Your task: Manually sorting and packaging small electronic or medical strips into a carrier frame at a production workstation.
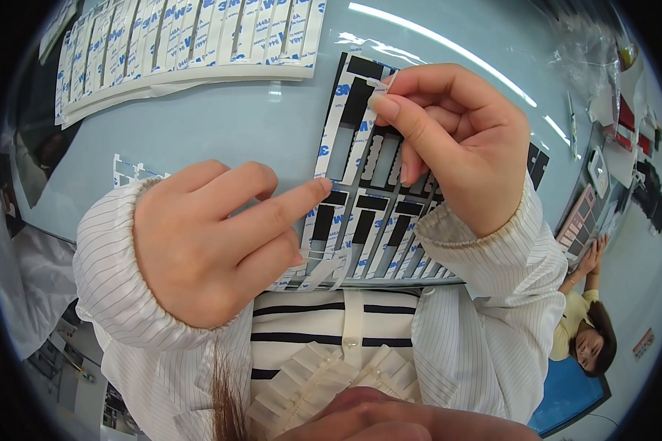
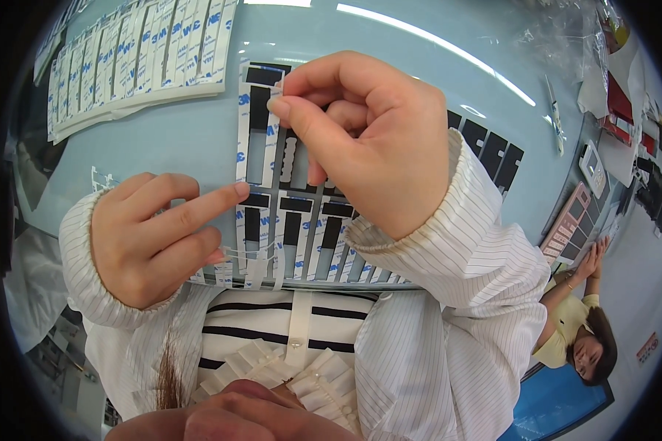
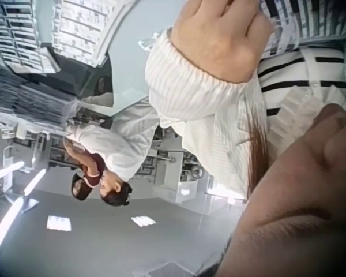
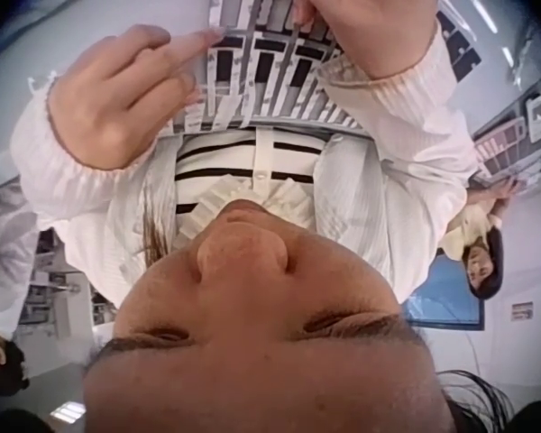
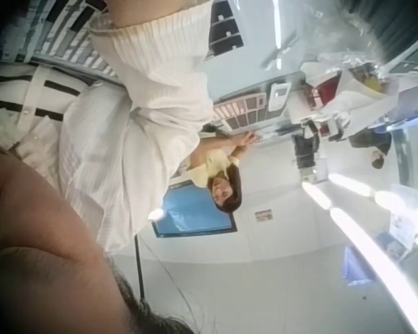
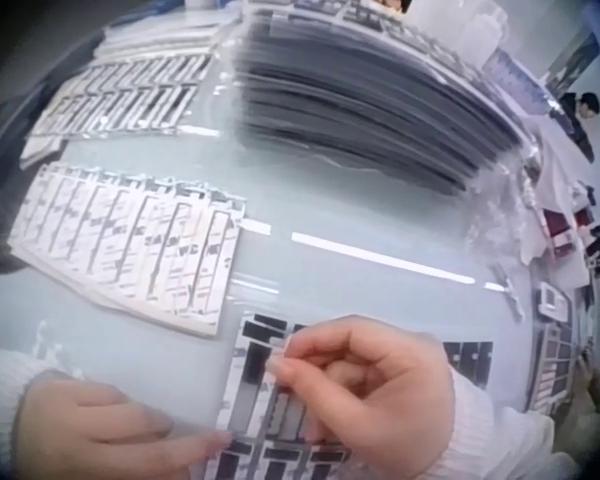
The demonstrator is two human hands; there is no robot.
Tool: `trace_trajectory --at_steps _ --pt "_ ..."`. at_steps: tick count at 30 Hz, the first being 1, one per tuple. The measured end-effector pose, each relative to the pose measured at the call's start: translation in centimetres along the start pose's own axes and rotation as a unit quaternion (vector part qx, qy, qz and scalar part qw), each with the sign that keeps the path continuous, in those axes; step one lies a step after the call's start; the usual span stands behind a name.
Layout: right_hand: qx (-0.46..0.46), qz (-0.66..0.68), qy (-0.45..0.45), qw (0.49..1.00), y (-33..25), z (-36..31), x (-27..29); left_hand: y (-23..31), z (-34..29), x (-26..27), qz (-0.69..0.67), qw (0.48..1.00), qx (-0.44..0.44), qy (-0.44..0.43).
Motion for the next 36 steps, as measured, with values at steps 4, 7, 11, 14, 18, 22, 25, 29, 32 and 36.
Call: trace_trajectory --at_steps 4,7,11,14,18,22,25,29,32,36 --pt "0.001 -0.012 0.001 1.000 -0.03 -0.01 0.08 -0.13 0.13 -0.12 0.004 1.000 0.002 -0.007" --pt "0.006 -0.018 0.002 1.000 -0.09 -0.01 0.05 -0.10 0.21 -0.04 0.010 1.000 -0.001 -0.017" --pt "0.010 -0.027 -0.001 1.000 -0.08 -0.01 0.03 -0.10 0.26 -0.14 0.009 1.000 0.000 -0.015" --pt "0.018 -0.037 0.002 0.999 -0.06 -0.08 0.00 -0.07 0.24 -0.37 0.006 1.000 -0.002 -0.012" --pt "0.013 -0.031 0.004 0.999 -0.09 -0.15 -0.09 -0.07 0.22 -0.50 0.010 1.000 -0.007 -0.015" --pt "0.016 -0.037 0.008 0.999 -0.18 -0.11 -0.16 -0.01 0.36 -0.45 0.006 1.000 -0.006 -0.025" --pt "0.018 -0.047 0.012 0.999 -0.26 -0.09 -0.12 -0.21 0.41 -0.69 -0.001 0.999 -0.008 -0.041" --pt "0.019 -0.045 0.012 0.999 -0.38 -0.24 -0.16 -0.18 0.35 -0.81 0.008 0.999 -0.003 -0.041" --pt "0.026 -0.054 0.014 0.998 -0.25 -0.25 -0.29 -0.30 0.26 -0.86 0.000 0.999 0.018 -0.035" --pt "0.043 -0.097 0.017 0.994 -0.37 -0.60 -0.15 -0.01 0.29 -0.78 0.010 1.000 0.011 -0.026"
Point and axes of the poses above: each hand's wrist, its own z-axis towards the middle knuckle, its own x-axis out of the back of the hand, y = z × x, the point moved 4 cm from there along z, towards the middle knuckle, and after that the axes turned 6 degrees about -z, right-handed, at the moved point
